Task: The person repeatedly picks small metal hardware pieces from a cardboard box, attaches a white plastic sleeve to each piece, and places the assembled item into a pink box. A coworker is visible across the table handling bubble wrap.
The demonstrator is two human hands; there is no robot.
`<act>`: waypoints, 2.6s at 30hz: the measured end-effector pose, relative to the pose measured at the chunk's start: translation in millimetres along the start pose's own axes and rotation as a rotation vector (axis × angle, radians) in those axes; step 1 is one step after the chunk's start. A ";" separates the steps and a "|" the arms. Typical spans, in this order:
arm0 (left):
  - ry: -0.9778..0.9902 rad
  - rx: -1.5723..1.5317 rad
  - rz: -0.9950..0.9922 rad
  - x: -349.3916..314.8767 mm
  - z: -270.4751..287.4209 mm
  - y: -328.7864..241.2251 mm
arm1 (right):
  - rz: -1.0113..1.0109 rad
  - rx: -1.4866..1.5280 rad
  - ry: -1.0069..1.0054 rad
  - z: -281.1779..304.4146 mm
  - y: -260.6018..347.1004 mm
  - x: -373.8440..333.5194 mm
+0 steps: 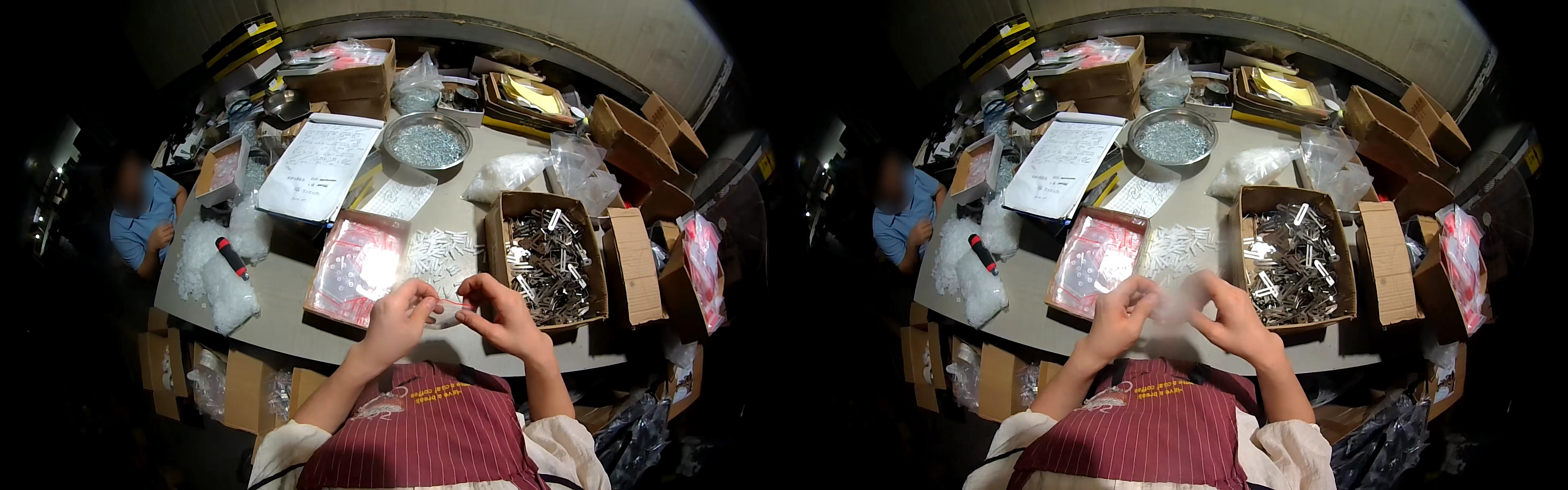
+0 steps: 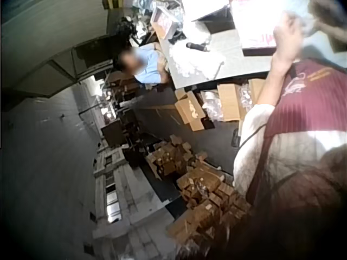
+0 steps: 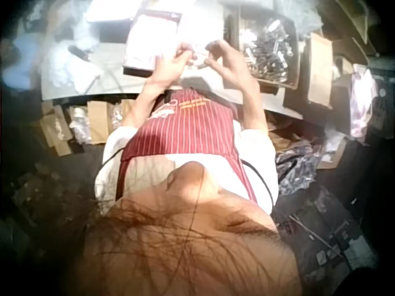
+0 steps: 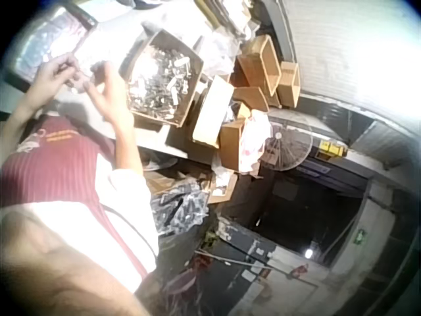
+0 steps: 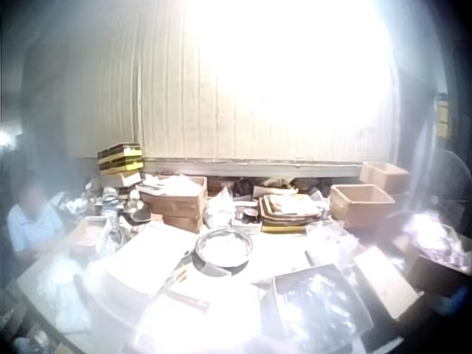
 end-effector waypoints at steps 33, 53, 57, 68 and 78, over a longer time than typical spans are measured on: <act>0.134 -0.487 0.354 3.9 14.8 36.8 | -0.373 0.808 -0.131 -23.5 -41.6 27.1; 0.215 -0.498 0.385 -14.8 11.5 30.9 | -0.403 0.721 0.042 -54.4 -42.3 19.6; 0.132 -0.503 0.355 -32.0 32.9 56.3 | -0.379 0.751 0.182 -75.6 -52.6 22.7; -0.980 -0.144 0.163 -208.6 251.7 206.0 | 0.330 -0.386 -0.128 -140.8 -95.3 87.2; -0.952 0.770 0.536 -317.1 290.8 272.3 | 0.198 -0.518 -0.020 -155.9 -114.7 135.8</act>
Point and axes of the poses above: each hand's wrist, its own x-axis towards the middle knuckle, its own z-axis out of the back of the hand, y = z × x, the point moved 4 cm from there along x, towards the middle knuckle, and after that the axes turned 8 degrees about -y, right-handed, at the moved point
